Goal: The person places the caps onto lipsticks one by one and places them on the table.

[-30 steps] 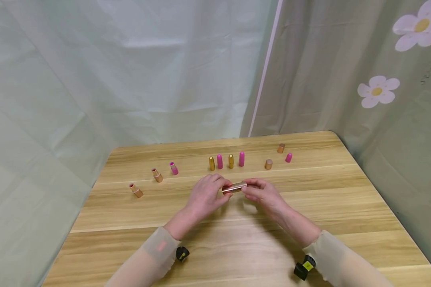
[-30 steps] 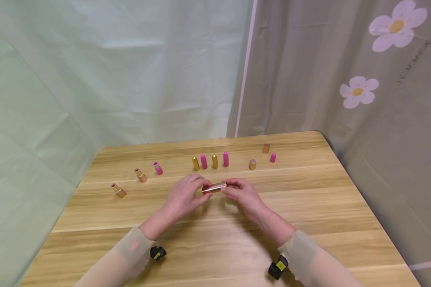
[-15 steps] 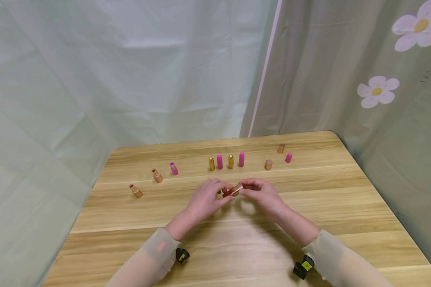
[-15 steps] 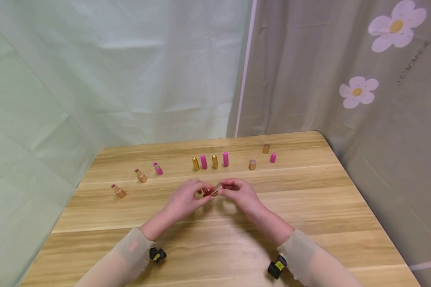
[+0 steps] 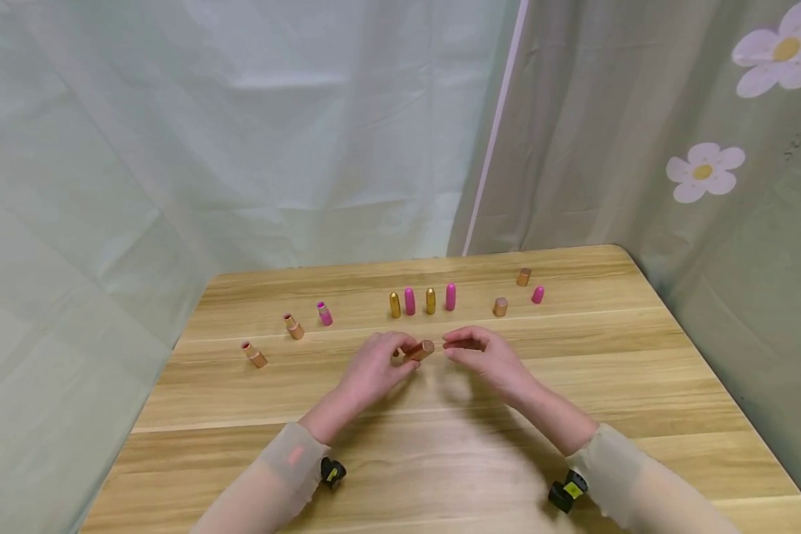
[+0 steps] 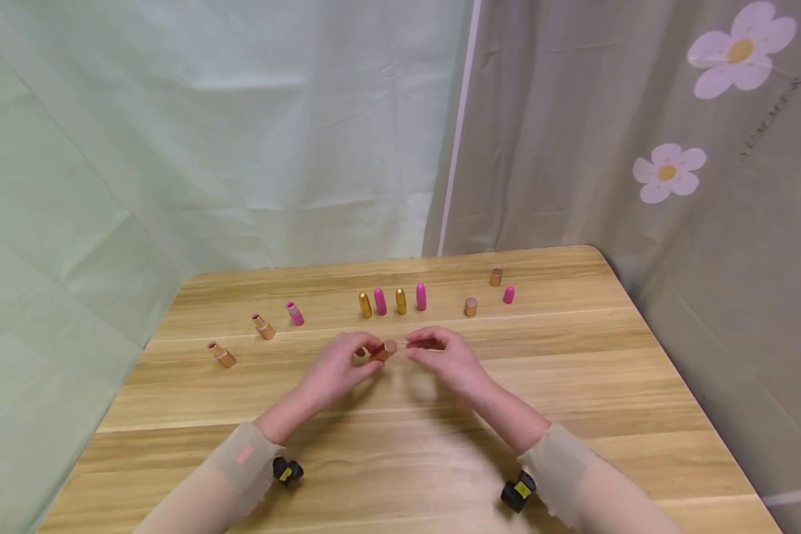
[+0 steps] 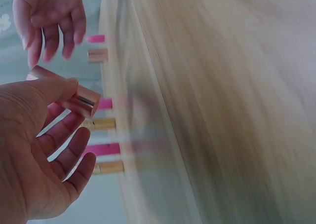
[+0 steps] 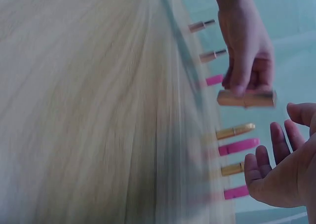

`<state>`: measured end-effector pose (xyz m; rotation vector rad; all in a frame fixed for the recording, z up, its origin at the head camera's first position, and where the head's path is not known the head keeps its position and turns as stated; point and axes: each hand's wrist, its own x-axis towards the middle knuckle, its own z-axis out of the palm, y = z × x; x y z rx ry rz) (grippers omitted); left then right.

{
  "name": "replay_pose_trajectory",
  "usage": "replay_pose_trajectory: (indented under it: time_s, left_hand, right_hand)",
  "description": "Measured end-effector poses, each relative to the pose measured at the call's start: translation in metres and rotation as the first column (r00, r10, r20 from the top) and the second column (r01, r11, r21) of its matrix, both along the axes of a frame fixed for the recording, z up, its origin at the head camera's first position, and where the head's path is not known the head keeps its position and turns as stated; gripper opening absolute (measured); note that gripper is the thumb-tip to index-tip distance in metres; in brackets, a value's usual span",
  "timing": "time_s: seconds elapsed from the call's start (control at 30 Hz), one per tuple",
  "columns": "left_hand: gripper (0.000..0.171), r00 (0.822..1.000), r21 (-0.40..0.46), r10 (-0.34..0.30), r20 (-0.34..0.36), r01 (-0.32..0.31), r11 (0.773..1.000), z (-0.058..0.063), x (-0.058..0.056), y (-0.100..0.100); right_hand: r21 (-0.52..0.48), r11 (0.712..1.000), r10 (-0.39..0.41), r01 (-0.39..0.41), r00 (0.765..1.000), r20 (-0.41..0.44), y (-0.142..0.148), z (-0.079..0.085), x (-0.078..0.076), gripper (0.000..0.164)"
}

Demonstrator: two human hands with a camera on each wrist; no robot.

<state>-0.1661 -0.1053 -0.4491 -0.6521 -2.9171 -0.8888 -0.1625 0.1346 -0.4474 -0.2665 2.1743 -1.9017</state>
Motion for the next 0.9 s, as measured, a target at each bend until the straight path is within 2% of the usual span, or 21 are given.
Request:
replay_pose_trajectory:
  time_s: [0.17, 0.27, 0.47, 0.6, 0.7, 0.8, 0.9]
  left_hand:
    - [0.015, 0.997, 0.064, 0.070, 0.019, -0.071, 0.995, -0.004, -0.009, -0.017]
    - [0.014, 0.990, 0.090, 0.138, 0.031, -0.140, 0.986, -0.006, -0.014, -0.027]
    - [0.016, 0.958, 0.125, 0.274, 0.084, -0.283, 0.951, -0.010, -0.025, -0.045]
    - [0.023, 0.941, 0.133, 0.324, 0.101, -0.335, 0.933, -0.012, -0.031, -0.055]
    - [0.027, 0.935, 0.143, 0.335, 0.115, -0.349, 0.926, -0.012, -0.035, -0.059]
    - [0.030, 0.933, 0.145, 0.334, 0.133, -0.352, 0.925, -0.013, -0.042, -0.060]
    - [0.030, 0.931, 0.132, 0.335, 0.145, -0.353, 0.926, -0.012, -0.049, -0.060]
  right_hand:
    - [0.042, 0.999, -0.012, 0.014, 0.999, -0.037, 0.014, 0.000, -0.002, 0.030]
    - [0.087, 0.995, -0.031, 0.038, 0.996, -0.089, 0.024, -0.004, -0.005, 0.032]
    - [0.173, 0.981, -0.056, 0.085, 0.984, -0.166, 0.041, -0.013, -0.010, 0.032]
    - [0.251, 0.963, -0.045, 0.097, 0.978, -0.206, 0.053, -0.017, -0.012, 0.028]
    - [0.358, 0.927, -0.012, 0.111, 0.963, -0.268, 0.063, -0.020, -0.011, 0.025]
    - [0.474, 0.868, 0.022, 0.147, 0.943, -0.333, 0.073, -0.020, -0.010, 0.026]
    - [0.543, 0.819, 0.043, 0.185, 0.924, -0.380, 0.081, -0.021, -0.008, 0.027]
